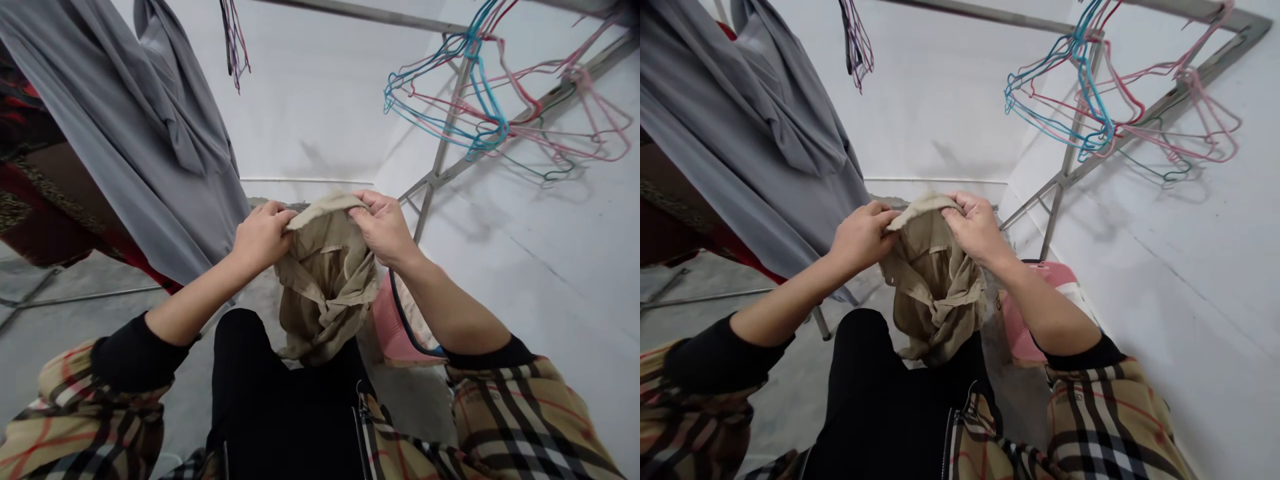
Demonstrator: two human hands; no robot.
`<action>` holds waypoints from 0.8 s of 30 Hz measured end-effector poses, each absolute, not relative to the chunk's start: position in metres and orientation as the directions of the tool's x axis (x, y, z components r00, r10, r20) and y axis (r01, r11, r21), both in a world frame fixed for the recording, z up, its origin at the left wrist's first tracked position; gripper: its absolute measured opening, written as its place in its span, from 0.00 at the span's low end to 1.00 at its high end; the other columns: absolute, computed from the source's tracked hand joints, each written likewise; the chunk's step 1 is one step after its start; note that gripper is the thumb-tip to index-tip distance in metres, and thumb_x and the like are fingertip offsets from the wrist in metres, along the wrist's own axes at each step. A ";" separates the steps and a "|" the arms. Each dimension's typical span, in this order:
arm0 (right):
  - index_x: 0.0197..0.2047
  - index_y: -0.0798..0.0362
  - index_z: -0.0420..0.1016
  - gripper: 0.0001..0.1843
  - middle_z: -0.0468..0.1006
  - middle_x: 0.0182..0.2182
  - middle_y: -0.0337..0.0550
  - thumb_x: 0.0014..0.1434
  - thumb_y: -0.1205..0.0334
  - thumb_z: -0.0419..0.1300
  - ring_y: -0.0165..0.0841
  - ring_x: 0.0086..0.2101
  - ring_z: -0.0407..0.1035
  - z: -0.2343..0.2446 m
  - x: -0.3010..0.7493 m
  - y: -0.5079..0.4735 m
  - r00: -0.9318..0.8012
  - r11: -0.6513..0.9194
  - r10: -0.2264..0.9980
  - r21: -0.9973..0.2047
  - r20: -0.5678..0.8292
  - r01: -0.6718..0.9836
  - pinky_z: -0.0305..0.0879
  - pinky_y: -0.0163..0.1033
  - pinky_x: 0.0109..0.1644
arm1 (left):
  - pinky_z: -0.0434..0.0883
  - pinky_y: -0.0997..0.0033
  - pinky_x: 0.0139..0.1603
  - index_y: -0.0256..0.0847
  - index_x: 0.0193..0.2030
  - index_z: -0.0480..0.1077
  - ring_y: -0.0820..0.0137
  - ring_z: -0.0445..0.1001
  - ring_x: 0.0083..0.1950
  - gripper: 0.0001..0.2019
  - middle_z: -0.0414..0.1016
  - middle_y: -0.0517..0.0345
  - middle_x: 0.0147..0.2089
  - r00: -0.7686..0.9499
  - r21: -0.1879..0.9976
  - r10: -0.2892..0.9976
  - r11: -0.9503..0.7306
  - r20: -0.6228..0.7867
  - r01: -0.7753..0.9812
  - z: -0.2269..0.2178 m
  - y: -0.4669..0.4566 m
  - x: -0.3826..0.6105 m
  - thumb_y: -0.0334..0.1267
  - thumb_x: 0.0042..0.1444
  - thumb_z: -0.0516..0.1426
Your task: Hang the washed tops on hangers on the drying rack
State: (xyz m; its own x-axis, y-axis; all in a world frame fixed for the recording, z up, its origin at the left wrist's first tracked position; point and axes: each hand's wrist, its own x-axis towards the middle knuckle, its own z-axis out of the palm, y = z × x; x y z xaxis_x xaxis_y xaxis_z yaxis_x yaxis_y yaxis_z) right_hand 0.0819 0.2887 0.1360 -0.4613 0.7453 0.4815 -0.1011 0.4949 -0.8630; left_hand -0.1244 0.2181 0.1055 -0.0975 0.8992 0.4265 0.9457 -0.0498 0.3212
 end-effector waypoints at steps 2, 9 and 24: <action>0.39 0.54 0.80 0.12 0.80 0.34 0.39 0.55 0.64 0.56 0.31 0.38 0.73 0.136 0.084 0.293 -0.424 0.508 0.763 -0.858 0.489 -0.075 0.68 0.37 0.46 | 0.69 0.55 0.53 0.41 0.49 0.76 0.54 0.74 0.51 0.16 0.77 0.47 0.49 -0.123 0.452 0.905 -0.083 0.408 0.888 0.101 0.221 -0.124 0.35 0.55 0.54; 0.41 0.56 0.80 0.16 0.79 0.29 0.39 0.54 0.64 0.54 0.31 0.33 0.71 0.131 0.106 0.314 -0.517 0.550 0.760 -0.814 0.394 0.188 0.66 0.34 0.38 | 0.76 0.65 0.32 0.38 0.37 0.73 0.64 0.77 0.29 0.17 0.78 0.54 0.28 -0.094 0.976 0.975 0.193 -0.202 -0.105 0.109 0.208 -0.114 0.49 0.45 0.65; 0.49 0.60 0.72 0.14 0.71 0.49 0.59 0.63 0.65 0.54 0.47 0.52 0.61 0.229 0.195 0.458 -0.016 0.022 0.559 0.005 0.829 1.000 0.58 0.50 0.54 | 0.77 0.71 0.30 0.39 0.34 0.76 0.67 0.78 0.27 0.19 0.79 0.57 0.26 0.066 0.869 0.939 0.339 -0.339 -0.361 0.112 0.182 -0.108 0.45 0.38 0.72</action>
